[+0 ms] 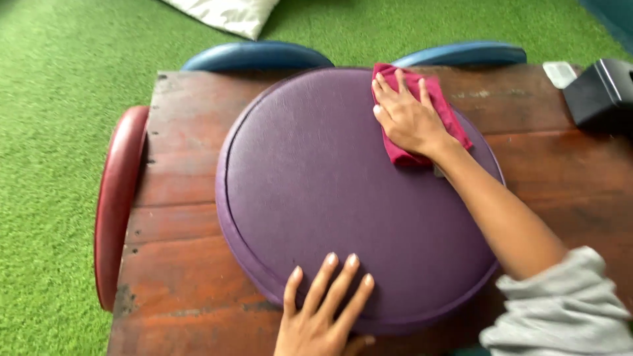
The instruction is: Wiping a purple oval seat cushion with a pink cloth on a wooden table.
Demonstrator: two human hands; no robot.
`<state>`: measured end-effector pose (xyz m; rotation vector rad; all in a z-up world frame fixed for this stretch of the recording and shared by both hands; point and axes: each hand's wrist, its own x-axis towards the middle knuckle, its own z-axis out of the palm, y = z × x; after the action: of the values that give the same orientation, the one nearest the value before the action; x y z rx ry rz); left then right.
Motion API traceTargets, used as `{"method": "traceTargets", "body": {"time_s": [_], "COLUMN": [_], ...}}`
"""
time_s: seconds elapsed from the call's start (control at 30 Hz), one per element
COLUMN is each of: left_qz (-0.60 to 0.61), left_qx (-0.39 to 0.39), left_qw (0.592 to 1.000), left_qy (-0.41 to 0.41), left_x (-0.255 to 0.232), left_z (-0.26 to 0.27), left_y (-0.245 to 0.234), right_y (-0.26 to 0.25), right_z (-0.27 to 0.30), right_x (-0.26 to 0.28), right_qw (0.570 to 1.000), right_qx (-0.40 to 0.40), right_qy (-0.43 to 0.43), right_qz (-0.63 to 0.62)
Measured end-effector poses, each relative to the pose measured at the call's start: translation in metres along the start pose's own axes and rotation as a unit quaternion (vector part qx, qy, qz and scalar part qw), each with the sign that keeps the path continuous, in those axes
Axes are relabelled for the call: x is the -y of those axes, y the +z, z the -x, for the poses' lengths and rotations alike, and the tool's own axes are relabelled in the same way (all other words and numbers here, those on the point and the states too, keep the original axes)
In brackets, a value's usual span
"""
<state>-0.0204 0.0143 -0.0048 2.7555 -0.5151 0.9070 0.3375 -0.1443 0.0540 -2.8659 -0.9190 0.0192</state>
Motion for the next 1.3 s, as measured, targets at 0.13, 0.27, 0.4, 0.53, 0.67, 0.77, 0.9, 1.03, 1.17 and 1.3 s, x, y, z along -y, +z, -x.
{"method": "traceTargets", "body": {"time_s": [0.13,0.27,0.4,0.53,0.67,0.77,0.9,1.03,1.17,1.3], "left_qz": [0.045,0.024,0.014,0.003,0.002,-0.025,-0.048,0.002,0.039,0.031], "left_qx": [0.085,0.09,0.109,0.096,0.055,-0.005,-0.059,0.012,0.077,0.096], "left_qw": [0.995,0.996,0.994,0.995,0.998,1.0,0.997,1.0,0.996,0.995], "left_qy": [-0.01,-0.014,-0.018,-0.016,-0.014,-0.013,-0.017,-0.002,-0.016,-0.022], "left_x": [-0.005,-0.008,-0.009,-0.007,-0.006,-0.004,-0.005,-0.001,-0.005,-0.009], "left_z": [-0.003,-0.009,-0.007,-0.006,-0.005,-0.005,-0.008,0.0,-0.004,-0.006], "left_y": [-0.019,-0.022,-0.021,-0.017,-0.012,-0.002,0.002,-0.003,-0.017,-0.026], "right_y": [0.006,-0.005,-0.007,-0.004,0.014,0.028,0.038,0.002,-0.006,-0.009], "right_z": [0.101,0.197,0.222,0.178,0.089,0.012,-0.04,0.009,0.093,0.185], "right_x": [0.025,0.059,0.07,0.053,0.018,-0.006,-0.018,0.02,0.049,0.075], "right_qw": [0.997,0.989,0.991,0.988,0.992,0.979,0.993,0.997,1.0,0.997], "right_qx": [0.007,-0.026,-0.02,-0.016,-0.046,-0.154,-0.112,-0.037,0.0,-0.033], "right_qy": [-0.044,-0.101,-0.112,-0.131,-0.113,-0.104,-0.027,0.053,0.021,-0.035], "right_qz": [0.067,0.108,0.074,0.077,-0.003,-0.078,-0.006,-0.032,-0.009,0.052]}}
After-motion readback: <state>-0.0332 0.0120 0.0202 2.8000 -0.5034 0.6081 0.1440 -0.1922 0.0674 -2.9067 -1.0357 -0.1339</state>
